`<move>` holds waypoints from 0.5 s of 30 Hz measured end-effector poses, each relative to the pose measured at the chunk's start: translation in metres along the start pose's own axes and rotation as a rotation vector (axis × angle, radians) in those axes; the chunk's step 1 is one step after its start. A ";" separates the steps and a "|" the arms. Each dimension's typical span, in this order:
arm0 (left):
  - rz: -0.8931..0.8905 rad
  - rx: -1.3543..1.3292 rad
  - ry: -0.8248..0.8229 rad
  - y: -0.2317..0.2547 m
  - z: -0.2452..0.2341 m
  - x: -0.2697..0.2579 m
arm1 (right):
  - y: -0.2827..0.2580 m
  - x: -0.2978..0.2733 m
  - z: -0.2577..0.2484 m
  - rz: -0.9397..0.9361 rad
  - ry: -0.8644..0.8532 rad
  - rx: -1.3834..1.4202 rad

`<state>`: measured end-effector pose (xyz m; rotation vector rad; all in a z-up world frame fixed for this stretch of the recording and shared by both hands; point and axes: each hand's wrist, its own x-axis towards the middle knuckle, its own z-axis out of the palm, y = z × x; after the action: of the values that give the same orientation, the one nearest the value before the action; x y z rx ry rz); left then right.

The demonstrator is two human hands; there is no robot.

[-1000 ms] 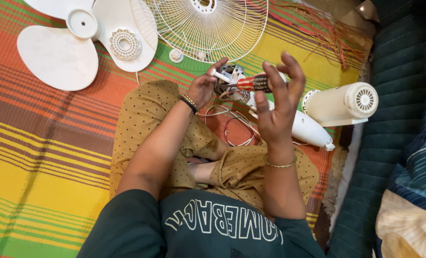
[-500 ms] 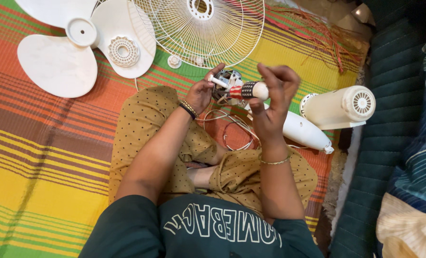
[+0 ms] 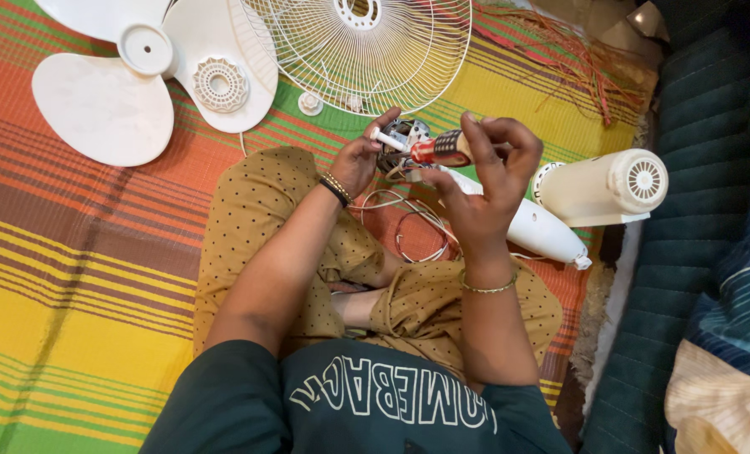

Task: The person sits on a mat and repairs a disassembled electric fan motor. They use a screwdriver to tighten screws on the motor housing and manipulate internal wires and components. The fan blades, cage, and stand are laid out nearby.

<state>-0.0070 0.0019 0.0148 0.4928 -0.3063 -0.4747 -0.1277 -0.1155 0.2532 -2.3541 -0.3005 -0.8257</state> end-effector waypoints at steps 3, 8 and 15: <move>-0.042 -0.033 0.002 0.000 0.000 0.000 | 0.002 0.002 -0.002 -0.168 -0.072 0.165; -0.014 0.017 -0.008 0.001 0.000 0.000 | -0.003 0.003 0.002 -0.117 -0.157 0.765; -0.022 -0.002 -0.005 -0.001 -0.002 -0.001 | 0.006 -0.006 0.000 -0.132 -0.041 0.123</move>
<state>-0.0072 0.0019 0.0128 0.4933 -0.3050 -0.4980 -0.1295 -0.1202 0.2462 -2.2574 -0.5144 -0.7972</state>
